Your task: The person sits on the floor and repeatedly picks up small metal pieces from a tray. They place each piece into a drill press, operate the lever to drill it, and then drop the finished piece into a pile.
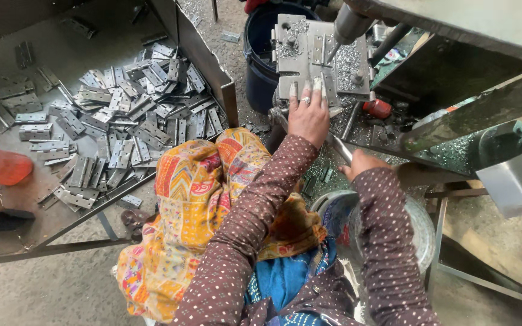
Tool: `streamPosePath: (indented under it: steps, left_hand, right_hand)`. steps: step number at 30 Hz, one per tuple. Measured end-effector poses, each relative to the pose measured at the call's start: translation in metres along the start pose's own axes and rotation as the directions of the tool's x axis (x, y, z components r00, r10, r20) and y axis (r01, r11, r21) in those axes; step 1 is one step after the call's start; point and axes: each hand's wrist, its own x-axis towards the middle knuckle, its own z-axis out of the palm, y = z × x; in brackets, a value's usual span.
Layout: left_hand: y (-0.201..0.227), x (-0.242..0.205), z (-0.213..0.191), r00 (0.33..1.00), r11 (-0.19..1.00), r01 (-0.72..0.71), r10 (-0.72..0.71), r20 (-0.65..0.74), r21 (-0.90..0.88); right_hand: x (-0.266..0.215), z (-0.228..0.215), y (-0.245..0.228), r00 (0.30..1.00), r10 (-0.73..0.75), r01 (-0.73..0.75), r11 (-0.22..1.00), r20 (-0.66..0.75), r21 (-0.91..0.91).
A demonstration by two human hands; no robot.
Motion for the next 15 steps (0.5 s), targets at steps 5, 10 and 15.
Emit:
streamPosePath:
  steps: [5, 10, 15]
  left_hand:
    - [-0.009, 0.028, 0.008, 0.996, 0.998, 0.007, -0.001, 0.091, -0.063]
    - [-0.015, 0.044, 0.01, 0.988, 0.998, 0.028, -0.019, 0.156, -0.061]
    - [-0.017, 0.05, 0.01, 0.977, 0.992, 0.078, -0.056, 0.206, -0.097]
  right_hand:
    - [0.012, -0.022, -0.01, 0.991, -0.016, 0.025, 0.997, 0.134, -0.066]
    - [0.024, -0.003, -0.001, 1.0, -0.015, 0.016, 0.999, 0.011, -0.039]
    - [0.048, 0.066, 0.016, 0.999, 0.023, -0.028, 0.992, 0.042, 0.119]
